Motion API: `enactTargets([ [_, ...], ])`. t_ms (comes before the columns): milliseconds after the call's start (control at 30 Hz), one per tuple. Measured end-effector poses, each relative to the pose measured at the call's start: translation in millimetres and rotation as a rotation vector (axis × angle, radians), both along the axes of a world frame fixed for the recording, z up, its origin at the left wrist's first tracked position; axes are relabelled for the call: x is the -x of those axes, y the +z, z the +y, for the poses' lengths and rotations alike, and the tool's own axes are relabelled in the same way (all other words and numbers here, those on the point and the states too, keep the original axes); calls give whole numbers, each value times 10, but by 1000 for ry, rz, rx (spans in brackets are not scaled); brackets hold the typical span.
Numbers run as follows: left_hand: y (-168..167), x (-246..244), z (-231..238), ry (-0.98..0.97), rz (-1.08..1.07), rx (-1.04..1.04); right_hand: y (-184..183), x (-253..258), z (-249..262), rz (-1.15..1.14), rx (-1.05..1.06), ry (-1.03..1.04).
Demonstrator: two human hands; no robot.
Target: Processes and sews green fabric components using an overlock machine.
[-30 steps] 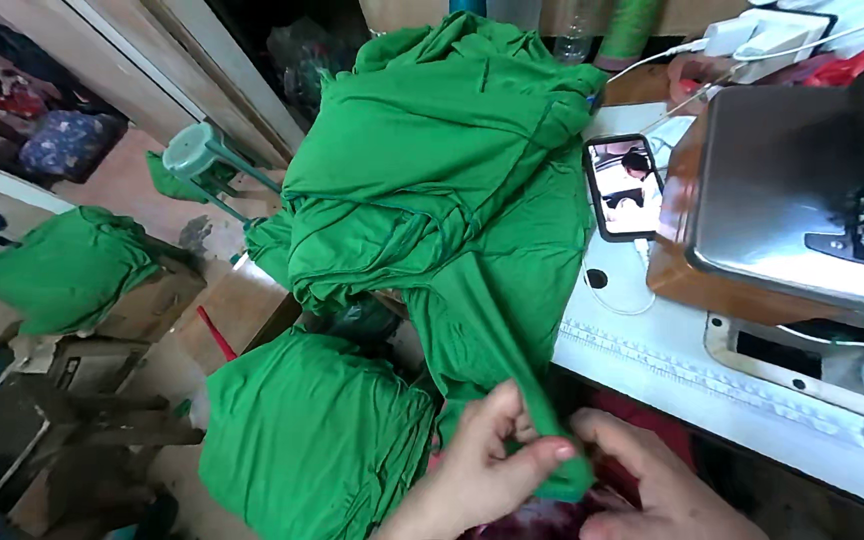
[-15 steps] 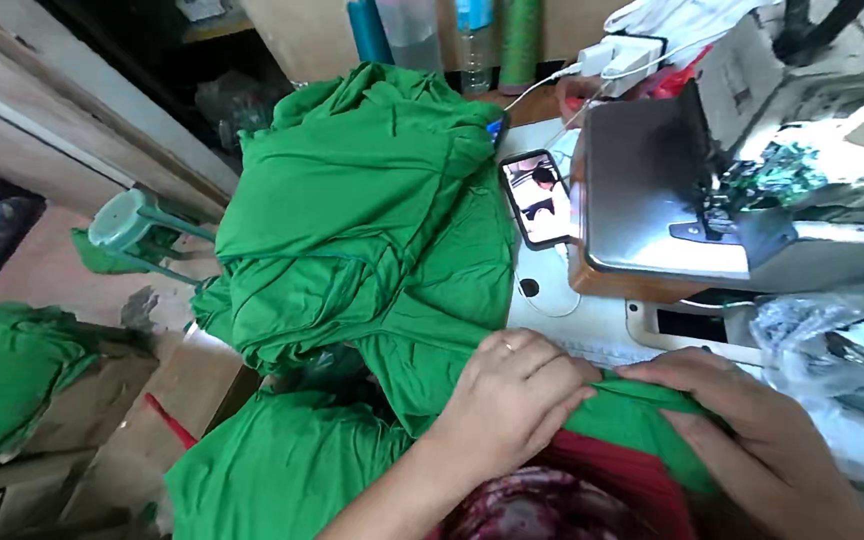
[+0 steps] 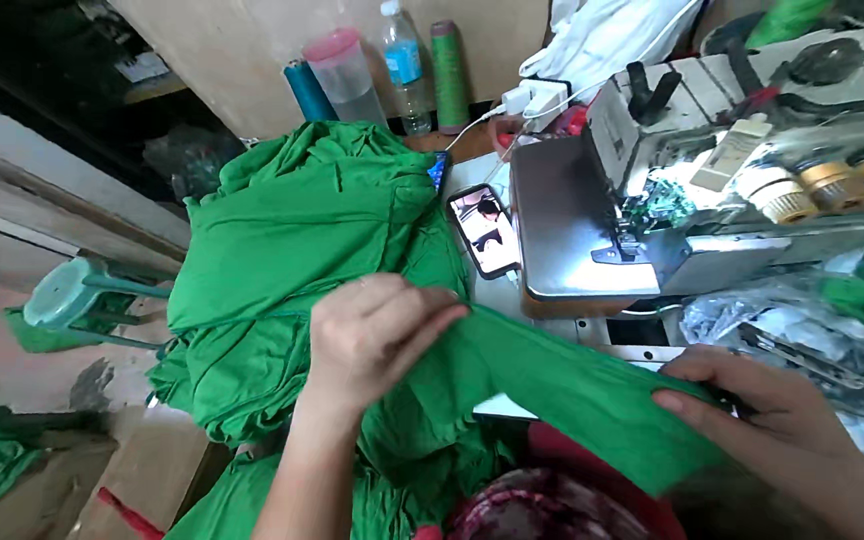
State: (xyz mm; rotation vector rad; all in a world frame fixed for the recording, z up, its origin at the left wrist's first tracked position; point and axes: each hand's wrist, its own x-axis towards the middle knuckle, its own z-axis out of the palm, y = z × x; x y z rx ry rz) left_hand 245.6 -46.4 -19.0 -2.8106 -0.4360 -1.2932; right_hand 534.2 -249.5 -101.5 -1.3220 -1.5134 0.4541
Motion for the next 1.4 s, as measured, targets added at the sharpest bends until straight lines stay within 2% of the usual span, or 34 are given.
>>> enactTargets([
  [133, -271, -262, 104, 148, 85, 160, -92, 61, 112, 93, -2, -10],
  [200, -402, -518, -165, 12, 125, 382, -113, 132, 167, 133, 2, 2],
  [300, -474, -803, -556, -352, 263, 718, -103, 203, 199, 142, 8, 17],
  [400, -623, -842, -534, -473, 193, 738, -88, 190, 186, 143, 24, 11],
  [567, -718, -701, -511, -320, -86, 651, -111, 129, 140, 239, 49, 53],
  [700, -1008, -773, -894, -257, -354, 622, -124, 220, 222, 337, 1, 37],
  [800, -1162, -855, -1093, -263, -295, 833, -118, 334, 314, 385, -30, 29],
  [867, -1155, -875, -1067, -306, -308, 956, -126, 373, 373, 362, -48, 38],
  [1000, -1005, -749, -914, -369, -320, 1022, -63, 360, 397, 295, -62, -45],
  [1100, -872, -665, -836, -373, -334, 1109, -44, 288, 365, 129, -79, -82],
  [1200, -793, -658, -781, -314, -270, 985, -48, 253, 352, -29, -143, -48],
  [1300, -740, -717, -748, -105, -242, 741, -5, 273, 348, -192, -184, -25],
  [1400, -762, -722, -625, 51, -211, 563, 17, 282, 367, -245, -223, -66],
])
